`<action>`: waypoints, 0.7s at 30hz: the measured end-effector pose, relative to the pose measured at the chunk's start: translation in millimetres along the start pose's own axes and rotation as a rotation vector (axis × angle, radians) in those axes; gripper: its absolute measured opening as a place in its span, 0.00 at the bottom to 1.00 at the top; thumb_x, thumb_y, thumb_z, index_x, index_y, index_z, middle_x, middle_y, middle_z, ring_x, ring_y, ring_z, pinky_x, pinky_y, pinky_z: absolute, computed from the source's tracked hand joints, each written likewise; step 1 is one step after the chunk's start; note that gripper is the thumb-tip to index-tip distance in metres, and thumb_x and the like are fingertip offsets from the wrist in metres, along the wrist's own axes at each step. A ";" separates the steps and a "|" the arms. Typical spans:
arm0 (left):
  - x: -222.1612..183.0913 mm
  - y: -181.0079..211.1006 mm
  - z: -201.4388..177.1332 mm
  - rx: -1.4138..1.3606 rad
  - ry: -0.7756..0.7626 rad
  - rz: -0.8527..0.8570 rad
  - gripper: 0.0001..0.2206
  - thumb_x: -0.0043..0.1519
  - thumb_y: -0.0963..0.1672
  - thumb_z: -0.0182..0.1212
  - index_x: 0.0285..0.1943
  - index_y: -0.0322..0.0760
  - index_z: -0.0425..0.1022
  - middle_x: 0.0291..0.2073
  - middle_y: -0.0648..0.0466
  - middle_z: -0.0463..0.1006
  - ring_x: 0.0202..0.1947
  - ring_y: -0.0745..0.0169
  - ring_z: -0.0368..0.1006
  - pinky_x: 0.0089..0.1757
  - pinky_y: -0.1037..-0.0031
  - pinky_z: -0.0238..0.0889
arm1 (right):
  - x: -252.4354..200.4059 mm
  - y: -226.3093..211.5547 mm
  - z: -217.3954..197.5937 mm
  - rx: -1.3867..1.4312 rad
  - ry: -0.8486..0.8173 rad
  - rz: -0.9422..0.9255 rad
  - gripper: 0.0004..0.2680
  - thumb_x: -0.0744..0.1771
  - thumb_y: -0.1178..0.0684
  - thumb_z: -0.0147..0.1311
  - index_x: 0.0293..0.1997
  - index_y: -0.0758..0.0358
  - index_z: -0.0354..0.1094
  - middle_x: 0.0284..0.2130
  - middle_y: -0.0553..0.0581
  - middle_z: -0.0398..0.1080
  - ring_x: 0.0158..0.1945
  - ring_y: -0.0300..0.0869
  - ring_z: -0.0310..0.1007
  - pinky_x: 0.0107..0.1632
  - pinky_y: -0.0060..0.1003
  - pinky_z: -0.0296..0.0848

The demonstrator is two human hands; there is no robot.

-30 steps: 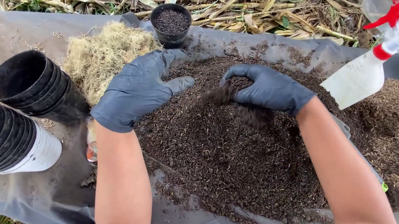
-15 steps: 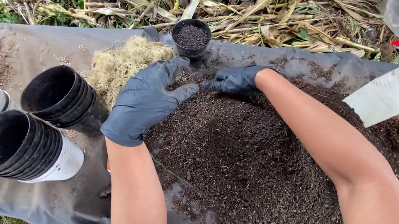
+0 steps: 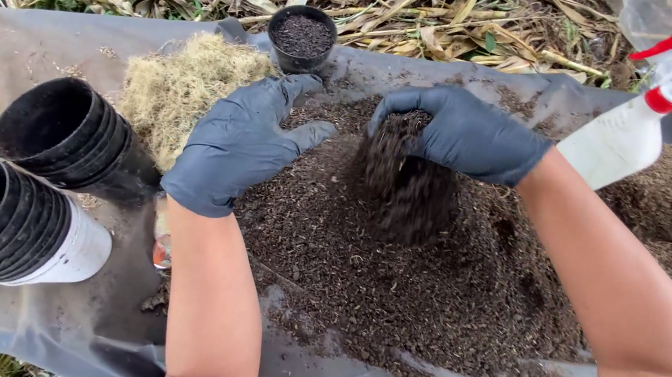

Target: Mixing different types of soil and substrate on a potting table using a hand trowel and gloved hands.

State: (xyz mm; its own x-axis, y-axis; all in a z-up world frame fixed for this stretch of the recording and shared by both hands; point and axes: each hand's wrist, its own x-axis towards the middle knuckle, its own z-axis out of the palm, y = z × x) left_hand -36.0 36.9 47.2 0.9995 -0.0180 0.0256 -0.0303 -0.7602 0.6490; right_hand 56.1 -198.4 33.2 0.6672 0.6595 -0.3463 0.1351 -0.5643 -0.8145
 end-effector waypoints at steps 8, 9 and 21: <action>-8.1 25.2 4.3 -0.012 -0.097 0.036 0.24 0.59 0.50 0.58 0.68 0.63 0.72 0.63 0.66 0.77 0.64 0.58 0.70 0.58 0.63 0.60 | -42.1 25.7 11.8 -0.493 0.308 -0.479 0.20 0.69 0.33 0.30 0.60 0.50 0.62 0.47 0.56 0.73 0.33 0.41 0.74 0.31 0.32 0.80; -13.8 28.2 4.6 -0.011 -0.100 0.038 0.24 0.59 0.50 0.58 0.68 0.63 0.72 0.63 0.66 0.77 0.64 0.58 0.70 0.58 0.63 0.60 | -45.8 21.9 21.0 -0.492 0.310 -0.477 0.20 0.69 0.33 0.30 0.60 0.50 0.62 0.47 0.56 0.73 0.33 0.41 0.74 0.31 0.32 0.80; -28.0 46.2 -9.1 -0.157 -0.198 0.104 0.30 0.66 0.50 0.54 0.72 0.20 0.61 0.64 0.26 0.69 0.63 0.19 0.64 0.62 0.47 0.58 | -56.6 41.0 73.0 -0.768 0.298 -0.187 0.16 0.59 0.43 0.64 0.51 0.39 0.68 0.67 0.53 0.58 0.68 0.63 0.56 0.62 0.62 0.60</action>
State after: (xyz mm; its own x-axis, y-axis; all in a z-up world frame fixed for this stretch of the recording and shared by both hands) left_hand -65.4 8.2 83.4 0.9725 -0.2293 -0.0407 -0.1186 -0.6378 0.7610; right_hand -29.6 -222.6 -14.6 0.7350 0.6779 -0.0126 0.6511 -0.7108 -0.2661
